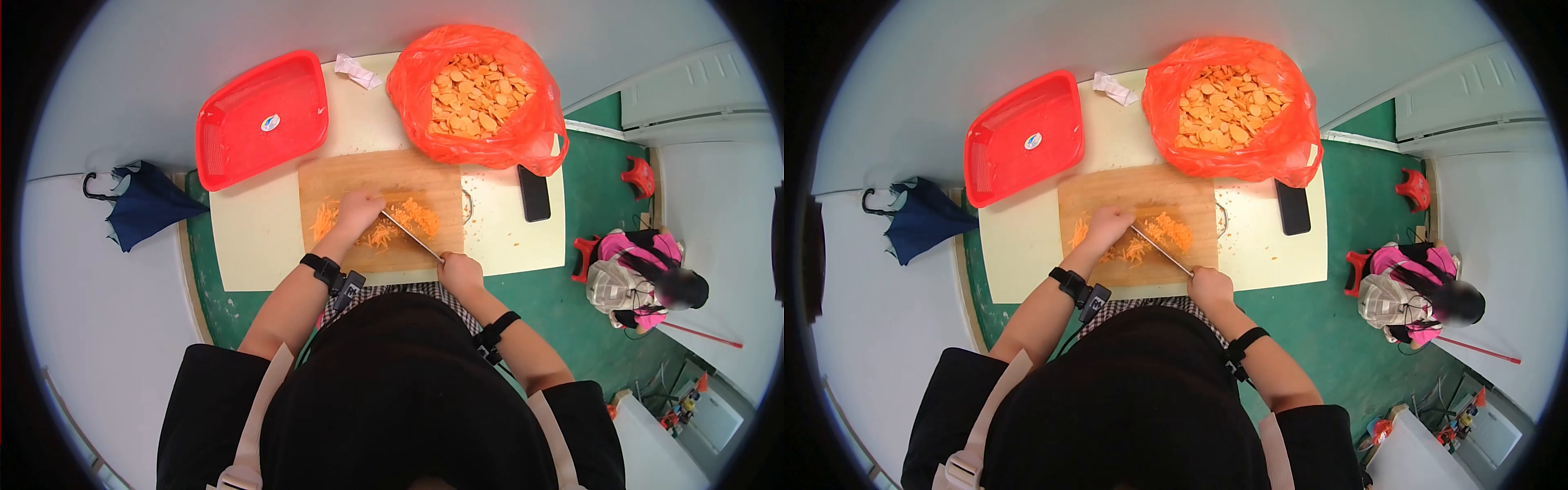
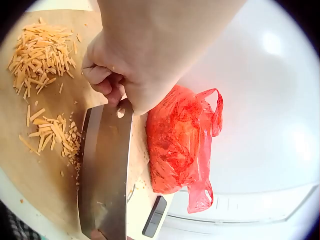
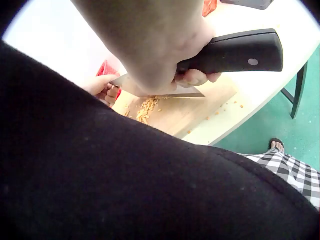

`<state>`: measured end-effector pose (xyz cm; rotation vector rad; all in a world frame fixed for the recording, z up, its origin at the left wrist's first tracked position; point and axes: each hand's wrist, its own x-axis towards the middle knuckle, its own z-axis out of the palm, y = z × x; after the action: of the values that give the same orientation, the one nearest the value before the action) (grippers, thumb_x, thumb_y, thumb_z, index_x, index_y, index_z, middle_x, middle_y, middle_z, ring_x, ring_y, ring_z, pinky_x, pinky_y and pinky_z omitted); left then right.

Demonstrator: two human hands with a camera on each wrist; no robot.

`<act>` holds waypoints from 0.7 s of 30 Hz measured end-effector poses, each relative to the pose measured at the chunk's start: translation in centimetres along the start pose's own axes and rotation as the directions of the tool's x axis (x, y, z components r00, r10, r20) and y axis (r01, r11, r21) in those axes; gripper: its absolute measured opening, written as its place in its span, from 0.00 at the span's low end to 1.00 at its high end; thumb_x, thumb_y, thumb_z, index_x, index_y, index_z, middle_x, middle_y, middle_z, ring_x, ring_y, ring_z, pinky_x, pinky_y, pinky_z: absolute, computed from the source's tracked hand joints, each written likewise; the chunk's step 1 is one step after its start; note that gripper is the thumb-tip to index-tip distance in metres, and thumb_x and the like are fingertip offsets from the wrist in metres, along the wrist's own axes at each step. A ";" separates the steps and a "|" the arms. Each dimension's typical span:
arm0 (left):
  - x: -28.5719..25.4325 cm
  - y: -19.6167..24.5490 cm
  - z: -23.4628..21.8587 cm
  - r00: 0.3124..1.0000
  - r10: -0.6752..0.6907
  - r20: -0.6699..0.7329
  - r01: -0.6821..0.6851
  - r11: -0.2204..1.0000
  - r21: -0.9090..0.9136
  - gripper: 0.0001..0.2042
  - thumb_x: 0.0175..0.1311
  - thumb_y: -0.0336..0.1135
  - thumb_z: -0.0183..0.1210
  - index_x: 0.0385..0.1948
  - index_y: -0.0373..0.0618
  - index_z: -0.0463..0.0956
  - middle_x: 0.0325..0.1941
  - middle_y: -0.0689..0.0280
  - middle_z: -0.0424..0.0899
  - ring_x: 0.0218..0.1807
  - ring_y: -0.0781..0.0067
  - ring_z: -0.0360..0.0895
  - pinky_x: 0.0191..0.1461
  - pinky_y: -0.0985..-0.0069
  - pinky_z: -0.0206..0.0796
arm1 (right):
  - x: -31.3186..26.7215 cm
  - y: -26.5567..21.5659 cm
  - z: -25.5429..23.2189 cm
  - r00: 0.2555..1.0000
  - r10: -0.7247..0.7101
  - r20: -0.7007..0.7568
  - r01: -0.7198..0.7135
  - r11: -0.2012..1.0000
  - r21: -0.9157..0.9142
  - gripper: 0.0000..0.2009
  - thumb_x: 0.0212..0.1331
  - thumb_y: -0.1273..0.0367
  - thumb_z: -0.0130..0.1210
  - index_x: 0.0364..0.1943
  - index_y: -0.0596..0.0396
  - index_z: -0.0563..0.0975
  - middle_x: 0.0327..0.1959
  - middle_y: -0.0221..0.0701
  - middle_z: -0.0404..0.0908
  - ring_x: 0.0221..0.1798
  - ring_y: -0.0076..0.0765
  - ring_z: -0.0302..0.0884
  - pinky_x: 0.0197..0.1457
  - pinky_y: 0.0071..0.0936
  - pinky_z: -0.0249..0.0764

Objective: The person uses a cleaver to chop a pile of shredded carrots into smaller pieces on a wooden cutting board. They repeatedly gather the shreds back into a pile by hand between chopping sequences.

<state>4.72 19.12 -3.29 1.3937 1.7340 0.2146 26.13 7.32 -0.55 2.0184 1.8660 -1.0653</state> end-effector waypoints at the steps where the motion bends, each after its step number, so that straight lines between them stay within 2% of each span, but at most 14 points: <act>1: -0.1 0.2 0.0 1.000 0.011 0.006 -0.011 1.000 0.016 0.17 0.47 0.43 0.55 0.14 0.33 0.74 0.13 0.56 0.74 0.18 0.64 0.73 0.25 0.67 0.63 | 0.0 0.0 0.2 1.000 0.017 -0.003 -0.017 1.000 0.011 0.12 0.55 0.63 0.46 0.28 0.54 0.78 0.27 0.43 0.80 0.32 0.47 0.79 0.36 0.41 0.75; 5: 0.4 0.1 0.0 0.999 0.036 0.011 -0.036 0.999 -0.011 0.20 0.48 0.46 0.54 0.12 0.35 0.73 0.11 0.53 0.72 0.17 0.59 0.72 0.26 0.64 0.63 | -0.1 -0.1 0.0 0.999 0.034 -0.007 -0.034 0.999 0.005 0.13 0.56 0.61 0.46 0.28 0.55 0.78 0.27 0.43 0.80 0.33 0.48 0.79 0.37 0.41 0.74; 7: 0.4 -0.3 0.2 0.997 -0.044 0.059 0.058 0.961 -0.270 0.19 0.52 0.47 0.52 0.17 0.35 0.74 0.16 0.54 0.75 0.21 0.59 0.74 0.30 0.67 0.64 | -0.3 0.0 -0.6 0.999 0.041 0.011 -0.042 0.998 0.056 0.14 0.57 0.60 0.46 0.29 0.54 0.78 0.28 0.42 0.80 0.33 0.48 0.78 0.38 0.41 0.74; 8: 0.4 -1.1 0.5 0.998 -0.043 0.055 0.056 0.961 -0.271 0.19 0.52 0.47 0.52 0.17 0.35 0.74 0.16 0.54 0.75 0.21 0.59 0.74 0.30 0.67 0.64 | -0.4 0.0 -1.0 0.999 0.039 0.008 -0.039 0.998 0.056 0.14 0.57 0.60 0.46 0.29 0.54 0.78 0.28 0.42 0.80 0.33 0.48 0.78 0.38 0.41 0.74; 10: -0.7 -3.1 1.2 0.976 0.082 -0.201 -0.121 0.974 -0.190 0.15 0.54 0.42 0.54 0.21 0.36 0.73 0.19 0.56 0.74 0.24 0.64 0.73 0.30 0.71 0.62 | -1.1 0.2 -1.3 1.000 0.028 -0.008 -0.027 0.994 0.105 0.15 0.57 0.58 0.45 0.30 0.53 0.78 0.28 0.42 0.80 0.33 0.49 0.78 0.38 0.41 0.74; 11: -1.8 -3.3 1.2 0.977 0.081 -0.198 -0.120 0.974 -0.193 0.15 0.54 0.42 0.54 0.21 0.36 0.73 0.19 0.56 0.74 0.24 0.64 0.73 0.30 0.71 0.62 | -1.2 0.2 -1.2 1.000 0.030 -0.006 -0.030 0.994 0.103 0.15 0.57 0.58 0.45 0.30 0.53 0.78 0.28 0.42 0.80 0.33 0.49 0.78 0.38 0.41 0.74; 13: -4.0 -3.8 1.1 0.932 0.322 -0.167 -0.302 0.944 0.134 0.09 0.49 0.35 0.58 0.24 0.39 0.73 0.24 0.59 0.74 0.30 0.62 0.73 0.34 0.70 0.65 | -1.5 0.1 -1.0 1.000 -0.011 -0.021 0.014 0.989 0.146 0.14 0.57 0.58 0.47 0.29 0.53 0.79 0.25 0.43 0.79 0.31 0.50 0.77 0.38 0.42 0.73; 14: -4.6 -4.2 1.6 0.932 0.322 -0.165 -0.303 0.944 0.132 0.09 0.49 0.35 0.58 0.24 0.39 0.73 0.24 0.59 0.74 0.30 0.62 0.73 0.34 0.70 0.65 | -1.4 0.0 -0.8 1.000 -0.008 -0.020 0.011 0.989 0.145 0.14 0.57 0.58 0.47 0.29 0.53 0.79 0.25 0.43 0.79 0.31 0.50 0.77 0.38 0.42 0.73; 16: -5.5 -4.3 2.2 0.826 0.550 -0.123 -0.508 0.822 0.258 0.10 0.43 0.34 0.63 0.26 0.43 0.75 0.31 0.59 0.74 0.38 0.57 0.72 0.39 0.65 0.66 | -1.2 -0.2 -0.3 1.000 -0.015 0.025 0.012 0.993 0.119 0.14 0.57 0.58 0.48 0.30 0.54 0.78 0.25 0.43 0.79 0.31 0.50 0.77 0.38 0.42 0.73; 17: -5.6 -3.9 2.4 0.829 0.546 -0.120 -0.506 0.824 0.253 0.10 0.43 0.34 0.63 0.26 0.43 0.75 0.31 0.59 0.74 0.38 0.57 0.72 0.39 0.65 0.66 | -1.1 -0.3 -0.2 0.999 -0.012 0.031 0.008 0.993 0.118 0.14 0.57 0.58 0.48 0.30 0.54 0.78 0.25 0.43 0.79 0.31 0.50 0.77 0.38 0.42 0.73; 19: -6.0 -3.3 2.8 0.759 0.624 -0.183 -0.578 0.776 0.250 0.12 0.43 0.35 0.63 0.30 0.43 0.75 0.34 0.61 0.74 0.41 0.59 0.71 0.42 0.66 0.67 | -1.0 -0.5 0.1 0.999 0.011 0.048 -0.016 0.994 0.108 0.14 0.56 0.59 0.48 0.31 0.54 0.78 0.26 0.43 0.79 0.31 0.50 0.77 0.38 0.42 0.73; 21: -5.8 -3.6 3.2 0.793 0.586 -0.167 -0.536 0.801 0.266 0.12 0.43 0.35 0.63 0.30 0.43 0.76 0.34 0.62 0.74 0.42 0.59 0.71 0.44 0.67 0.67 | -1.1 -0.5 0.3 0.998 0.014 0.054 -0.020 0.994 0.103 0.14 0.56 0.59 0.48 0.31 0.55 0.78 0.26 0.43 0.79 0.31 0.50 0.77 0.38 0.42 0.74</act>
<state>4.36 11.68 -4.41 2.1031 1.5052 0.5681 25.57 6.41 0.06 2.0357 1.7989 -1.2235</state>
